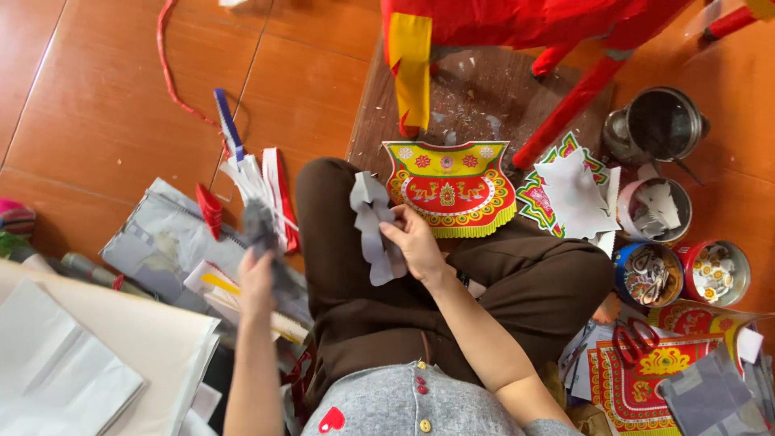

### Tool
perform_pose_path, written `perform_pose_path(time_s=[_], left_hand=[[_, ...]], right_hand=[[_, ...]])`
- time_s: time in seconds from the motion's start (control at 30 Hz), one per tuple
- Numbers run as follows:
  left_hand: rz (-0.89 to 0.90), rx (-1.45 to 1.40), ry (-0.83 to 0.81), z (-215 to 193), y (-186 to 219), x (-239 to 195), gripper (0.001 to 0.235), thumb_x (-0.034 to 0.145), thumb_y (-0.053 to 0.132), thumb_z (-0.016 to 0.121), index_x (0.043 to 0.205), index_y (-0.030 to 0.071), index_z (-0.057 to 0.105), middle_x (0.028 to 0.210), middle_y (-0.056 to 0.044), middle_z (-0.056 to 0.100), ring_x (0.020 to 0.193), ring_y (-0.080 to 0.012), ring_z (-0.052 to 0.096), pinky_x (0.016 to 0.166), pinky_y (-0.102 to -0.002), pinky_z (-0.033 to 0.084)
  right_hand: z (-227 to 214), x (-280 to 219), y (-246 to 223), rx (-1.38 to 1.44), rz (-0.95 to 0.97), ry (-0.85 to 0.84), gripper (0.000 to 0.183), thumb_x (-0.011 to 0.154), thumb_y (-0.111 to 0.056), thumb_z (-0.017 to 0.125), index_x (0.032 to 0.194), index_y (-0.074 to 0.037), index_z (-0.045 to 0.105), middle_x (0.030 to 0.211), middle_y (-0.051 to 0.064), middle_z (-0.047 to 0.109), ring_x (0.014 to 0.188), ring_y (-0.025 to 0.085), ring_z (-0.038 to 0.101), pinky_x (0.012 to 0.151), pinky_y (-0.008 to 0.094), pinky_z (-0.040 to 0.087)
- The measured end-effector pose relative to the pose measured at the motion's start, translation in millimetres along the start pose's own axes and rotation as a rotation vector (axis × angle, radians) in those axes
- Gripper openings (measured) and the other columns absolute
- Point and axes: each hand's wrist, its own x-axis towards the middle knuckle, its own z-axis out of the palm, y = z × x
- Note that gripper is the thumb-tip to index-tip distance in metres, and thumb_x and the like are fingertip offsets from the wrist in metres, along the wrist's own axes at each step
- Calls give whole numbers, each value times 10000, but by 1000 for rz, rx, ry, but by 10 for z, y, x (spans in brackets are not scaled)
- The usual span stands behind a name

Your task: Decorating red paper horses with yellow strips and colorful paper patterns using glue and scissors

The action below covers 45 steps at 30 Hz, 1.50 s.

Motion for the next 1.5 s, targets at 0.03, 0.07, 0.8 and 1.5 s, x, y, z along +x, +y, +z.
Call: perform_pose_path(time_s=[0.03,0.07,0.8,1.5], left_hand=[[121,300,-22,-232,30,59,290,848,18,624,1135,-6,649,941,-233,660,835,-292,649,716,-403,540],[247,599,-52,-444,68,153,333,897,1,589,1215,-98,589,1023,-350,628,957,-386,624,779,-468,518],[977,1406,-1032,4012,-573,224,614,845,81,549,1446,54,427,1568,-148,313,1451,-314,290,1170,-422,261],[1112,1409,-912,3900,-840,316,801,887,377,646,1548,140,259,1622,-85,202,1490,-322,159,1196,-522,106]], right_hand=[[-117,53,-24,-29,-43,28,263,842,-38,717,1081,-53,609,857,-20,643,778,39,578,716,173,505],[-241,109,-47,-56,-89,62,313,858,-26,700,1150,-34,587,879,-16,645,788,31,574,721,174,510],[-1959,1478,646,-668,261,463,215,753,-350,800,810,-148,755,730,32,716,769,158,673,706,309,505],[-1813,948,280,-1234,-85,369,198,919,-86,609,1106,-48,658,1070,107,653,1020,263,621,828,346,522]])
